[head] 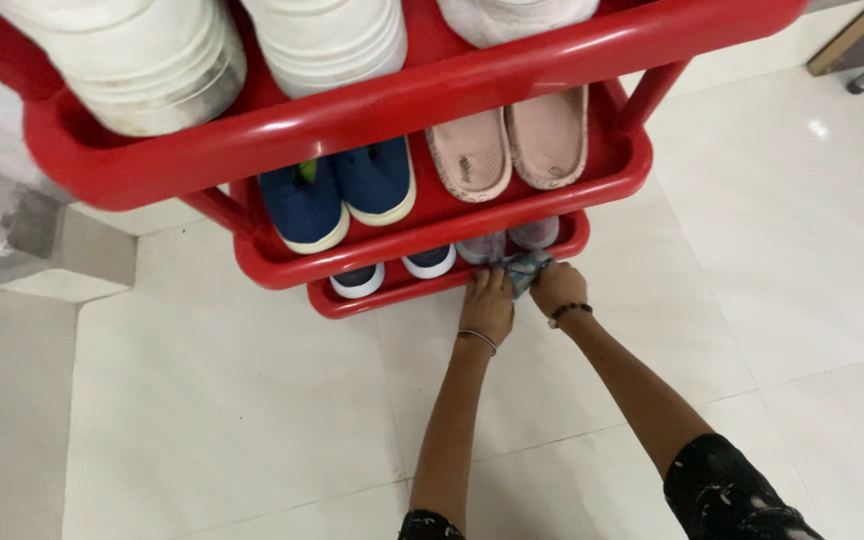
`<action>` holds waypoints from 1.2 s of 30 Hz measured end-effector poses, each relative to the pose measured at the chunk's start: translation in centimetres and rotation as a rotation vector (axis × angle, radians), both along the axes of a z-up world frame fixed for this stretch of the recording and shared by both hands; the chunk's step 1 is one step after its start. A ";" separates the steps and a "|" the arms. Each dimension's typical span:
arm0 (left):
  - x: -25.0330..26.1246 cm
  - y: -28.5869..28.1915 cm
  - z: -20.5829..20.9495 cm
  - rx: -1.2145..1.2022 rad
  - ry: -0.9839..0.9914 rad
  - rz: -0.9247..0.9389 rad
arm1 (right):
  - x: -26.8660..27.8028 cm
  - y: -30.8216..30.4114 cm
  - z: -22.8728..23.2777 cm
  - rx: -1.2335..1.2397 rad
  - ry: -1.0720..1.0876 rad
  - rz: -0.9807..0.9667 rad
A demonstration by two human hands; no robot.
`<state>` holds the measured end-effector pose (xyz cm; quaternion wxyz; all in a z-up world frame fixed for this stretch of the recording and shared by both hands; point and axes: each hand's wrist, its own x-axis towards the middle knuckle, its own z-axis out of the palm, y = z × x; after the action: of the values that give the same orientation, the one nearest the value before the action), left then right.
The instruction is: The person wipes a red plastic shoe rack with a cloth, then places several pairs of shoes and slippers from the floor onto the rack shelves. The person finishes by wiping the rack again.
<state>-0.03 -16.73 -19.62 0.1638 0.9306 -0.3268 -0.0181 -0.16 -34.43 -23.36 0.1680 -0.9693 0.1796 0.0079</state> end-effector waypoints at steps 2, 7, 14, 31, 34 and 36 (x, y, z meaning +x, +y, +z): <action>-0.2 -3.3 0.1 -0.009 -0.015 -0.065 | -0.2 -3.9 0.8 0.013 0.047 -0.142; -0.7 -11.6 0.9 -0.152 -0.151 -0.051 | 1.8 -10.9 3.9 0.052 -0.028 -0.351; 0.7 -9.6 0.9 0.119 0.006 -0.004 | -0.1 -6.3 5.0 -0.038 0.323 -0.067; -0.3 22.5 1.3 0.430 0.442 0.717 | 4.1 23.6 -1.6 0.189 0.155 0.847; -2.0 26.3 2.0 0.414 0.512 0.808 | 3.1 27.1 -0.3 0.370 -0.040 0.961; -2.9 28.7 2.8 0.435 0.427 0.740 | 2.1 28.9 1.6 0.395 -0.085 0.965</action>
<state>-2.90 11.94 -16.78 0.0243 0.9727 0.0785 -0.2171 1.91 -5.50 -21.76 0.3320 -0.8910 -0.2994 0.0789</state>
